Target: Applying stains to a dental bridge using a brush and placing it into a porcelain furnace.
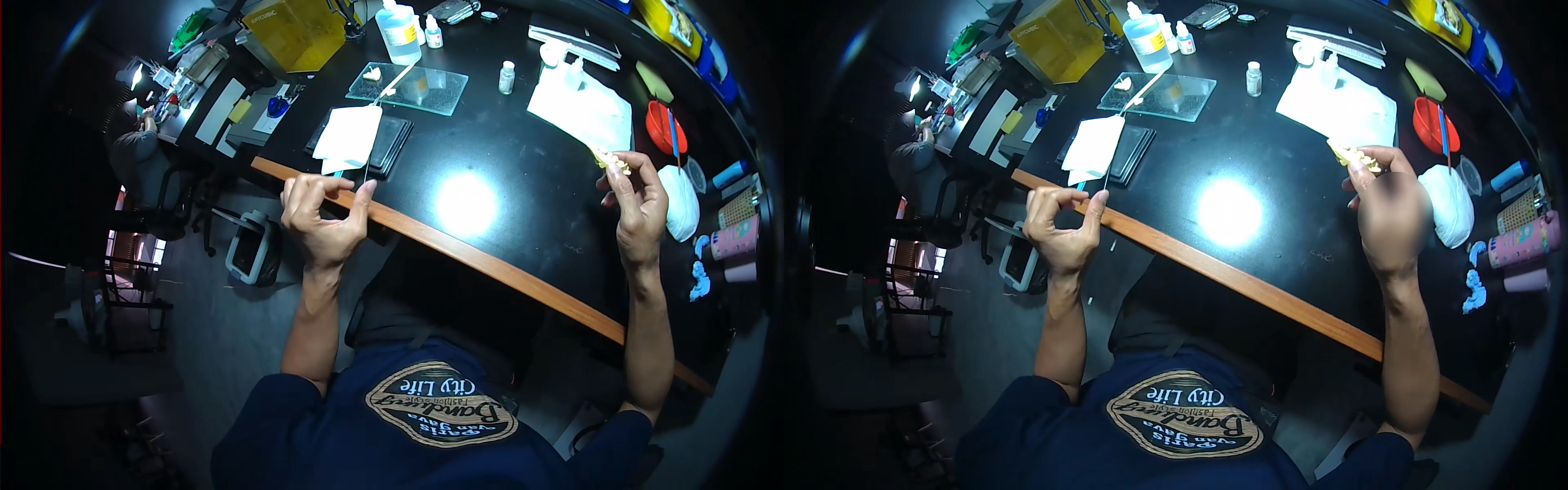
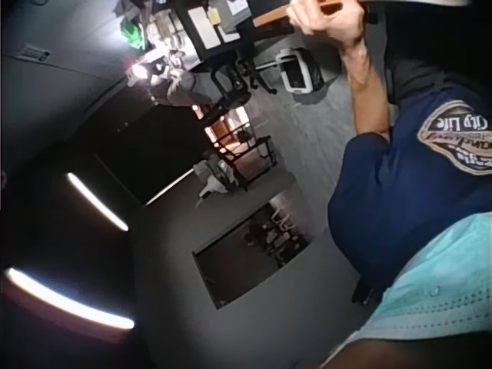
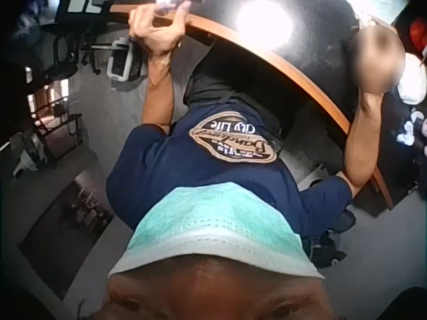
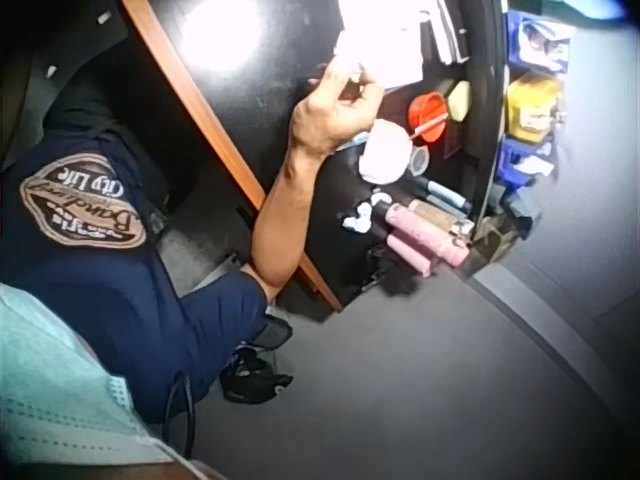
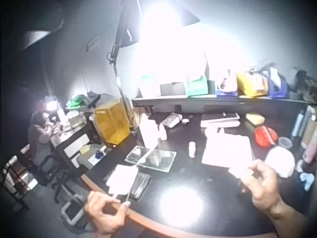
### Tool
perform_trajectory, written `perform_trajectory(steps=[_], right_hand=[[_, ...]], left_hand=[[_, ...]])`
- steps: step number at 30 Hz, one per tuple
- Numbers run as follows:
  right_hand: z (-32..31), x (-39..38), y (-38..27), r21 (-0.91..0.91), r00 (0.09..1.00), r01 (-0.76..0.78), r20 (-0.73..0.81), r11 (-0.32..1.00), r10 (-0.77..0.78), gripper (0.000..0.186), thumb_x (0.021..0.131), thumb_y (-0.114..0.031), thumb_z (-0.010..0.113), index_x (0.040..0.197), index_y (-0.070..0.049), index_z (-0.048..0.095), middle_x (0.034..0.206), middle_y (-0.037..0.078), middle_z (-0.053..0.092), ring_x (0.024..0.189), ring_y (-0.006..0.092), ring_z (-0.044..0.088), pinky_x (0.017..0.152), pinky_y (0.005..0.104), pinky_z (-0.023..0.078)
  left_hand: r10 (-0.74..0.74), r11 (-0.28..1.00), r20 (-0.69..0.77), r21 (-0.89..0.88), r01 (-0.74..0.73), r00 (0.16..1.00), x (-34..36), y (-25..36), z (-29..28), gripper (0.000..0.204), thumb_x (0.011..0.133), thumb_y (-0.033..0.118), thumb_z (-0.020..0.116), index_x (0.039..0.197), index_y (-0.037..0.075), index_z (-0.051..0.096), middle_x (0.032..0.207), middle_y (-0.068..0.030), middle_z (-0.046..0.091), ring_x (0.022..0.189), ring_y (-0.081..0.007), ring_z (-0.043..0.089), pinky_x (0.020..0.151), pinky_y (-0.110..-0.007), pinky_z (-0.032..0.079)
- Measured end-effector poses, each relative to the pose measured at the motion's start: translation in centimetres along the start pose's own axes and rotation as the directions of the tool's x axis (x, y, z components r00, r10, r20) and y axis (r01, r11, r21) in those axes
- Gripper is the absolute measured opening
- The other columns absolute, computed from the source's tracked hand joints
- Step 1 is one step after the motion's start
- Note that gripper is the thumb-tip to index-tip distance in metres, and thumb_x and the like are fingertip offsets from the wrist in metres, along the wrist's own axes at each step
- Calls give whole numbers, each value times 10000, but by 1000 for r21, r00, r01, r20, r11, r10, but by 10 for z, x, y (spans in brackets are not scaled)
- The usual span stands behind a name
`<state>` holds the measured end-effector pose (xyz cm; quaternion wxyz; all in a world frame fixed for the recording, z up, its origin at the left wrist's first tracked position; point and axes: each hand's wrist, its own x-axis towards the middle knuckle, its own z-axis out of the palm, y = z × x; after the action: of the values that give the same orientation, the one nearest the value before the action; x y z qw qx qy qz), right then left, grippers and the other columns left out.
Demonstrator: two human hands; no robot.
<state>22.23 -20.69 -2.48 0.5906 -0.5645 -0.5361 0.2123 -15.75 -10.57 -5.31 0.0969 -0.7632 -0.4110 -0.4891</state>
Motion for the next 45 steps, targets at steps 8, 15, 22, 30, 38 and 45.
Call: perform_trajectory(steps=[8, 15, 22, 30, 38, 45], right_hand=[[6, -5, 2, -5, 1000, 25, 3, 1000, -25, 167, 1006, -161, 641, 1098, -25, 671, 925, 29, 666, 799, 75, 616, 656, 219, 463], [2, -1, -2, -15, 999, 51, -7, 999, -51, 155, 997, -149, 643, 1098, -34, 670, 925, 32, 676, 802, 80, 623, 661, 225, 471], [4, -4, -3, -11, 999, 38, 4, 999, -38, 167, 984, -158, 665, 1094, -33, 673, 920, 26, 679, 798, 77, 621, 661, 229, 470], [4, -6, -5, -27, 1000, 30, -4, 999, -30, 163, 979, -157, 671, 1087, -35, 677, 906, 29, 681, 784, 83, 627, 656, 232, 475], [6, -5, -6, -37, 999, 37, 5, 999, -37, 162, 977, -152, 671, 1086, -33, 676, 898, 27, 679, 779, 82, 628, 654, 231, 480], [9, -6, -11, 73, 997, -12, 73, 997, 7, 123, 957, -79, 690, 1064, -22, 669, 842, 3, 646, 731, 36, 558, 626, 198, 440]], left_hand=[[-157, 987, 18, 42, 156, 987, -26, -6, 12, 237, 743, 185, 913, 709, 64, 712, 610, 12, 565, 543, -131, 523, 558, -289, 395], [-170, 985, -48, 15, 171, 984, -28, -11, 23, 190, 783, 157, 869, 704, 66, 723, 567, 15, 581, 493, -109, 496, 504, -274, 351], [-272, 962, -45, 8, 272, 961, -22, -12, 24, 197, 800, 165, 857, 693, 62, 728, 566, 1, 607, 501, -93, 525, 478, -265, 341], [-332, 943, -36, -45, 331, 943, -20, -13, 19, 232, 768, 148, 882, 659, 64, 696, 531, 13, 549, 451, -111, 481, 488, -292, 339], [-301, 953, -56, -49, 298, 952, -20, -20, 17, 274, 764, 126, 895, 654, 30, 663, 544, -9, 527, 459, -97, 454, 448, -270, 329], [-266, 935, 22, -237, 263, 964, -5, 23, 9, 264, 754, 137, 908, 702, 48, 665, 597, 1, 514, 526, -102, 469, 508, -272, 355]])
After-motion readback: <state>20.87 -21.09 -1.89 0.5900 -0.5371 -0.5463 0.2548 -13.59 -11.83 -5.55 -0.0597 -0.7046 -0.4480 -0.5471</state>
